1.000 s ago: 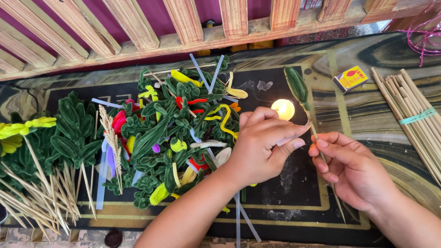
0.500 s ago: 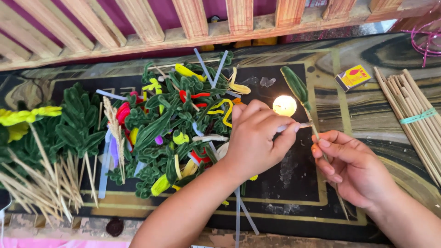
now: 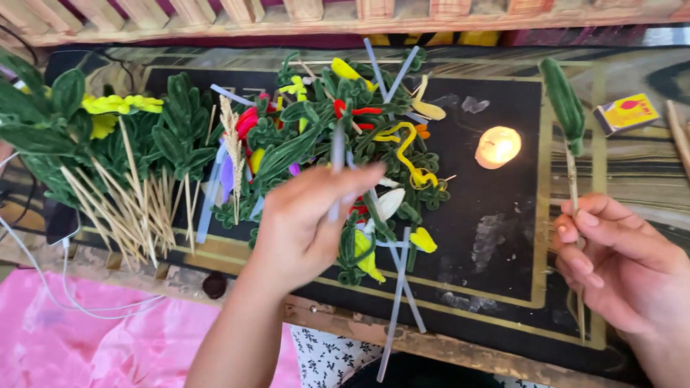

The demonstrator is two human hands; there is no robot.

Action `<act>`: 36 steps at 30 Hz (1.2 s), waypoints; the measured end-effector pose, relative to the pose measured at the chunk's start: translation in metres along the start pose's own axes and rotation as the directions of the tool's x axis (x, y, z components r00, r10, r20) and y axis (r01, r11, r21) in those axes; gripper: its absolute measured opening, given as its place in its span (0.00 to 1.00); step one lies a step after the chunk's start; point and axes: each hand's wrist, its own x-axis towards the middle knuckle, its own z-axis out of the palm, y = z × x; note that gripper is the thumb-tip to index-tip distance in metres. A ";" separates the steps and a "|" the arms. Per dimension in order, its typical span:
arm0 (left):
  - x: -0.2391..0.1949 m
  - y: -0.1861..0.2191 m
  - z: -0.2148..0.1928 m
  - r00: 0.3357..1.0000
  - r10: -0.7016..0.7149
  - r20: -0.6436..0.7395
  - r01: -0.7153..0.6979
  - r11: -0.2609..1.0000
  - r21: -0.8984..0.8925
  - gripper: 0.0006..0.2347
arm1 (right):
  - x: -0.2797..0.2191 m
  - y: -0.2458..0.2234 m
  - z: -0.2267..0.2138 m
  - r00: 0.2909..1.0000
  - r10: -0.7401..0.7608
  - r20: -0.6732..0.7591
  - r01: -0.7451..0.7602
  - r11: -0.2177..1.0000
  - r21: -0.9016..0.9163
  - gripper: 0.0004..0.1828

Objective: Assembling artificial leaves onto wooden sticks by melting glue over a candle flame and bonding the parts together.

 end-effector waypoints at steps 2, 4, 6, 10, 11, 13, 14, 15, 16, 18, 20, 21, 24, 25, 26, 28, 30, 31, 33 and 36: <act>-0.026 -0.004 0.009 0.996 -0.056 -0.069 0.063 0.992 0.106 0.11 | 0.002 0.003 -0.003 1.000 -0.002 0.013 0.002 1.000 -0.021 0.11; -0.051 -0.011 0.019 0.984 -0.104 -0.144 0.132 0.971 0.202 0.06 | 0.003 0.007 -0.002 1.000 -0.004 0.023 0.005 0.999 -0.045 0.11; -0.077 -0.019 0.031 0.962 -0.239 -0.134 0.267 0.925 0.270 0.13 | 0.005 0.010 0.000 1.000 -0.008 0.003 0.008 0.996 -0.094 0.11; -0.091 -0.020 0.042 0.947 -0.269 -0.173 0.313 0.892 0.326 0.14 | 0.006 0.014 -0.002 1.000 0.013 -0.010 -0.014 0.991 -0.131 0.10; -0.091 -0.019 0.044 0.955 -0.251 -0.160 0.293 0.884 0.364 0.16 | 0.006 0.015 -0.002 1.000 0.008 -0.007 -0.008 0.992 -0.125 0.10; -0.092 -0.018 0.049 0.961 -0.234 -0.149 0.275 0.873 0.403 0.18 | 0.006 0.016 -0.002 1.000 0.004 0.000 -0.004 0.993 -0.121 0.10; -0.093 -0.018 0.052 0.962 -0.226 -0.150 0.269 0.871 0.410 0.19 | 0.006 0.017 -0.003 1.000 -0.006 0.003 0.006 0.993 -0.116 0.10; -0.094 -0.018 0.055 0.964 -0.220 -0.148 0.263 0.870 0.417 0.20 | 0.004 0.017 -0.004 1.000 -0.016 0.002 0.016 0.994 -0.110 0.10; -0.093 -0.016 0.056 0.964 -0.222 -0.149 0.265 0.870 0.417 0.20 | 0.004 0.017 -0.004 1.000 -0.014 0.002 0.014 0.994 -0.110 0.10; -0.092 -0.013 0.058 0.965 -0.181 -0.187 0.244 0.882 0.402 0.24 | 0.004 0.016 -0.004 1.000 -0.019 0.001 0.019 0.992 -0.127 0.10; -0.095 -0.015 0.063 0.966 -0.191 -0.173 0.246 0.884 0.398 0.23 | 0.003 0.017 -0.004 1.000 -0.014 -0.012 0.012 0.991 -0.134 0.10; -0.096 -0.015 0.065 0.966 -0.202 -0.159 0.250 0.884 0.395 0.22 | 0.003 0.016 -0.004 1.000 -0.008 -0.025 0.005 0.990 -0.142 0.09; -0.088 -0.014 0.058 0.952 -0.185 -0.242 0.274 0.868 0.415 0.20 | 0.004 0.016 -0.006 1.000 0.001 -0.029 -0.005 0.991 -0.131 0.10; -0.086 -0.019 0.051 0.953 -0.183 -0.240 0.272 0.869 0.414 0.20 | 0.004 0.015 -0.005 1.000 -0.001 -0.031 -0.003 0.991 -0.131 0.10; -0.083 -0.024 0.044 0.943 -0.150 -0.297 0.282 0.836 0.470 0.13 | 0.004 0.014 -0.004 1.000 -0.005 -0.029 0.001 0.992 -0.129 0.09; -0.083 -0.034 0.034 0.929 -0.116 -0.352 0.298 0.797 0.525 0.08 | 0.003 0.014 -0.003 1.000 -0.004 -0.025 0.001 0.992 -0.126 0.10; -0.084 -0.045 0.028 0.903 -0.240 -0.357 0.417 0.690 0.592 0.14 | 0.004 0.013 -0.001 1.000 -0.016 -0.019 0.013 0.993 -0.118 0.11; -0.086 -0.048 0.030 0.904 -0.236 -0.356 0.414 0.691 0.593 0.14 | 0.004 0.013 -0.001 1.000 -0.019 -0.019 0.016 0.993 -0.116 0.11; -0.090 -0.054 0.035 0.923 -0.251 -0.291 0.381 0.695 0.610 0.12 | 0.003 0.013 -0.002 1.000 -0.014 -0.021 0.012 0.993 -0.114 0.10; -0.084 -0.044 0.033 0.916 -0.161 -0.366 0.337 0.805 0.488 0.11 | 0.003 0.012 -0.002 0.998 0.013 -0.057 -0.022 0.989 -0.150 0.10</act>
